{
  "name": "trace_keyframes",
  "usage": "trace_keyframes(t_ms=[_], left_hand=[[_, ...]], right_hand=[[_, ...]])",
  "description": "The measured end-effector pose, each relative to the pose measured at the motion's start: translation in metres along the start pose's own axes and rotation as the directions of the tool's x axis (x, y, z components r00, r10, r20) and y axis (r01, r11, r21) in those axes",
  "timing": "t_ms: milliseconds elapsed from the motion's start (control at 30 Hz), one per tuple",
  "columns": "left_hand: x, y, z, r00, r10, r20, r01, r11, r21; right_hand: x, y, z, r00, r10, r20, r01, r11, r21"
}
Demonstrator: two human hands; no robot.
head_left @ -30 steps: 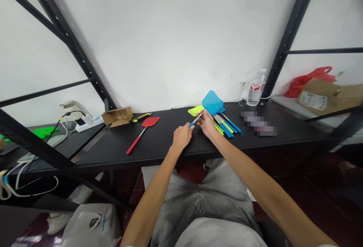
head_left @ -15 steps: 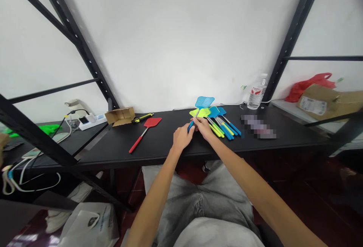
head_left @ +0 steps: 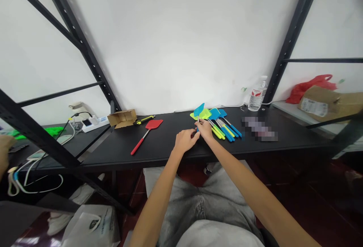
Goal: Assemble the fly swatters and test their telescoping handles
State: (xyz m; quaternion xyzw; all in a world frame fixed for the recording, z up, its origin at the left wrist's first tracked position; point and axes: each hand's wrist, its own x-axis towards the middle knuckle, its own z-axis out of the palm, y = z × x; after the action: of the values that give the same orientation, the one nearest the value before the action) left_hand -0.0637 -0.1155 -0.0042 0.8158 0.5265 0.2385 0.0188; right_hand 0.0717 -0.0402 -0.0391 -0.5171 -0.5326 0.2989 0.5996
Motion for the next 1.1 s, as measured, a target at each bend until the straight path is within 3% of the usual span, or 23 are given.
trace_keyframes(t_ms=[300, 633, 767, 900, 1000, 1100], left_hand=[[0.001, -0.002, 0.003, 0.999, 0.051, -0.002, -0.050, 0.998, 0.036], [0.001, -0.001, 0.002, 0.999, 0.020, 0.050, -0.024, 0.996, 0.087], [0.002, -0.003, 0.004, 0.998, 0.032, 0.045, -0.036, 0.995, 0.089], [0.002, -0.005, 0.006, 0.999, 0.035, 0.036, -0.038, 0.995, 0.089], [0.003, -0.006, 0.007, 0.999, 0.040, 0.025, -0.042, 0.996, 0.083], [0.003, -0.007, 0.008, 0.999, 0.038, 0.017, -0.039, 0.997, 0.069]], right_hand=[[-0.002, 0.000, -0.001, 0.990, -0.091, -0.105, 0.082, 0.992, -0.092], [-0.012, -0.002, -0.001, 0.986, -0.165, 0.016, 0.159, 0.915, -0.370], [-0.015, -0.004, 0.001, 0.990, -0.135, -0.037, 0.107, 0.900, -0.423], [-0.020, -0.010, 0.000, 0.976, -0.214, -0.045, 0.140, 0.769, -0.624], [-0.025, -0.017, -0.002, 0.961, -0.275, 0.020, 0.196, 0.633, -0.749], [-0.027, -0.023, -0.004, 0.947, -0.299, 0.117, 0.274, 0.563, -0.780]])
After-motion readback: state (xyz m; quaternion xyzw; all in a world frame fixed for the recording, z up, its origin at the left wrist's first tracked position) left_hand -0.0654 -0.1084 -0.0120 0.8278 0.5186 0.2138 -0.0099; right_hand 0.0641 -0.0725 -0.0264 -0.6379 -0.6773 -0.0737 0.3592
